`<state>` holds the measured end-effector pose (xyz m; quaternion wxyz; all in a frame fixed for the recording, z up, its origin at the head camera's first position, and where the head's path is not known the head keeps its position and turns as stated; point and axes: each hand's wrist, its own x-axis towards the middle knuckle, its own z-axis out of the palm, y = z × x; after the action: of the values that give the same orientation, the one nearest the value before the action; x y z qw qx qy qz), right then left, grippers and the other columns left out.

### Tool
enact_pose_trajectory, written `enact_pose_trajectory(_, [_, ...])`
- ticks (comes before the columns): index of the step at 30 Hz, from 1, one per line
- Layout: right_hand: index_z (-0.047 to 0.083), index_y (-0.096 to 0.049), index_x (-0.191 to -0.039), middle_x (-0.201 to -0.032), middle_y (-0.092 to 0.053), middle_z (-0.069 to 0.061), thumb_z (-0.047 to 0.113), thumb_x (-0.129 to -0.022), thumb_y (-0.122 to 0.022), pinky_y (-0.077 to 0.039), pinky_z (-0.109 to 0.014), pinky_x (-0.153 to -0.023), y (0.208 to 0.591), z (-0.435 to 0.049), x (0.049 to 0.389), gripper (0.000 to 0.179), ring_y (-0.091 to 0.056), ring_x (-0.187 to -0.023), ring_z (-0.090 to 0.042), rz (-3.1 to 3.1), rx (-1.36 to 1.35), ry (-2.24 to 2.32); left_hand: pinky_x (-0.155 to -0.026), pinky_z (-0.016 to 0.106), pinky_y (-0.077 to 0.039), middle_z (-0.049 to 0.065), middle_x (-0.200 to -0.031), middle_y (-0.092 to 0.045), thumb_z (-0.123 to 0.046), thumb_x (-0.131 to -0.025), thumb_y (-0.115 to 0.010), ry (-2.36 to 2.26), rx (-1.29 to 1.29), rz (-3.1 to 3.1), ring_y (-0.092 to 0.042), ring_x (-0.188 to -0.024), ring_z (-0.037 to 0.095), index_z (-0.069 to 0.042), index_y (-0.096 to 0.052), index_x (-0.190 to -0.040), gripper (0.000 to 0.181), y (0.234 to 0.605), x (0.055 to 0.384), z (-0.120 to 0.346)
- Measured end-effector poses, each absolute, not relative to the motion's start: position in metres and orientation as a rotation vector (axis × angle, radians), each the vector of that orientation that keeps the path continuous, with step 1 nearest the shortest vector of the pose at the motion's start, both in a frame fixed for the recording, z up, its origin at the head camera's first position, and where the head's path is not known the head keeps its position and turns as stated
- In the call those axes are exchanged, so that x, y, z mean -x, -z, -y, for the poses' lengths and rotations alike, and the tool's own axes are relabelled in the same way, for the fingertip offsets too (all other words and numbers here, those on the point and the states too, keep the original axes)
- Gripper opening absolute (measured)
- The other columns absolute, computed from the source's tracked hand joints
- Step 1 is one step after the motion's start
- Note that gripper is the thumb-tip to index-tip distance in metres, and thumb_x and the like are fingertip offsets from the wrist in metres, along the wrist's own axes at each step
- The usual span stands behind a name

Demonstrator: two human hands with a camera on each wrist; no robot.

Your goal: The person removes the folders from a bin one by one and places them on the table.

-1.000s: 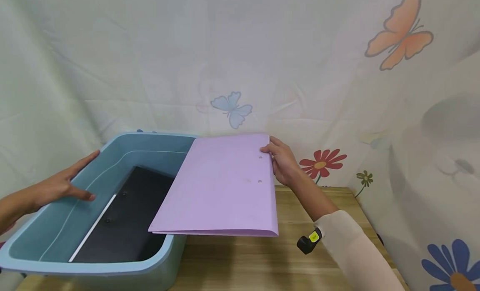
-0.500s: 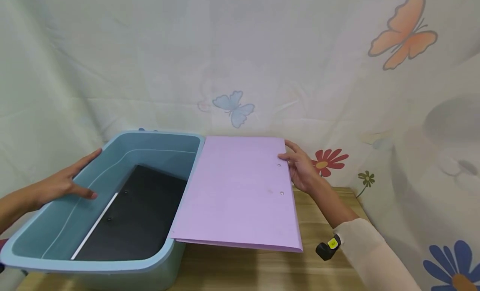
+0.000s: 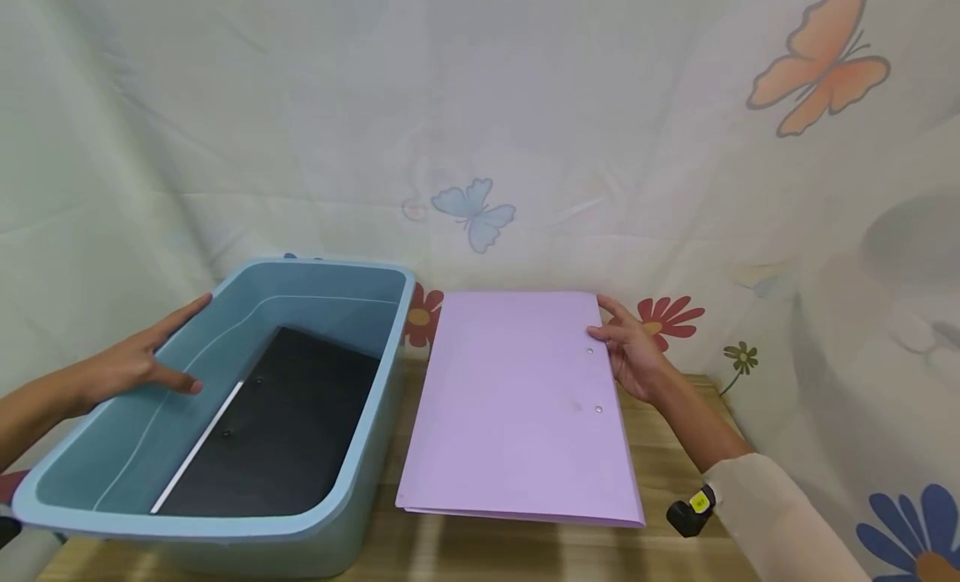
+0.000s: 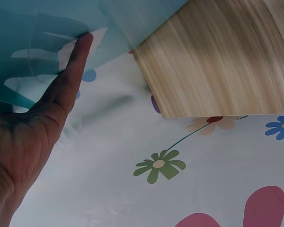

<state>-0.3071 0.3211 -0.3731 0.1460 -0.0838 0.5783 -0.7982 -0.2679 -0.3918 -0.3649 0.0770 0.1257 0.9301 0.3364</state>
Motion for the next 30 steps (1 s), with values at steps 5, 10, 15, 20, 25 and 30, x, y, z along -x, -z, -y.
enact_pose_trajectory(5, [0.017, 0.01, -0.182, -0.128, -0.076, 0.007, 0.001, -0.118, -0.045, -0.071, -0.036, -0.087, 0.387, -0.331, 0.306, 0.087, -0.081, -0.109, -0.01, -1.712, 0.252, 2.247, -0.075, 0.058, -0.069, 0.042, -0.176, -0.022, -0.034, -0.087, -0.09, -1.008, -0.379, -2.789, -0.056, -0.132, 0.075, -0.028, 0.017, -0.18, 0.142, 0.368, 0.268, 0.393])
enact_pose_trajectory(10, [0.015, 0.01, -0.182, -0.129, -0.075, 0.008, 0.0, -0.117, -0.045, -0.071, -0.037, -0.088, 0.404, -0.339, 0.304, 0.086, -0.081, -0.11, -0.01, -1.759, 0.25, 2.202, -0.075, 0.063, -0.068, 0.043, -0.176, -0.021, -0.033, -0.088, -0.089, -0.991, -0.377, -2.797, -0.056, -0.132, 0.075, -0.029, 0.02, -0.179, 0.142, 0.368, 0.269, 0.394])
enact_pose_trajectory(15, [0.019, 0.013, -0.181, -0.127, -0.072, 0.011, 0.004, -0.118, -0.048, -0.07, -0.036, -0.089, 0.418, -0.347, 0.302, 0.089, -0.08, -0.109, -0.008, -1.804, 0.186, 2.151, -0.078, 0.072, -0.066, 0.043, -0.176, -0.02, -0.031, -0.088, -0.089, -0.968, -0.394, -2.821, -0.053, -0.133, 0.076, -0.025, 0.019, -0.18, 0.142, 0.365, 0.27, 0.392])
enact_pose_trajectory(20, [0.02, 0.012, -0.182, -0.128, -0.074, 0.01, 0.005, -0.119, -0.048, -0.07, -0.035, -0.09, 0.429, -0.351, 0.3, 0.088, -0.08, -0.109, -0.008, -1.809, 0.185, 2.129, -0.078, 0.069, -0.067, 0.042, -0.175, -0.022, -0.031, -0.088, -0.089, -0.966, -0.375, -2.812, -0.055, -0.132, 0.075, -0.025, 0.02, -0.18, 0.142, 0.364, 0.269, 0.391])
enact_pose_trajectory(25, [0.02, 0.012, -0.182, -0.13, -0.074, 0.012, 0.005, -0.119, -0.047, -0.07, -0.035, -0.09, 0.437, -0.358, 0.3, 0.087, -0.08, -0.11, -0.008, -1.81, 0.208, 2.119, -0.077, 0.067, -0.067, 0.041, -0.176, -0.021, -0.031, -0.088, -0.09, -0.981, -0.372, -2.797, -0.055, -0.133, 0.075, -0.027, 0.02, -0.18, 0.143, 0.362, 0.27, 0.391])
enact_pose_trajectory(30, [0.019, 0.014, -0.181, -0.13, -0.073, 0.015, 0.008, -0.12, -0.048, -0.069, -0.033, -0.09, 0.447, -0.367, 0.298, 0.088, -0.078, -0.111, -0.007, -1.852, 0.199, 2.077, -0.077, 0.069, -0.067, 0.042, -0.176, -0.021, -0.033, -0.088, -0.089, -0.975, -0.36, -2.794, -0.054, -0.133, 0.076, -0.028, 0.02, -0.179, 0.143, 0.363, 0.27, 0.392])
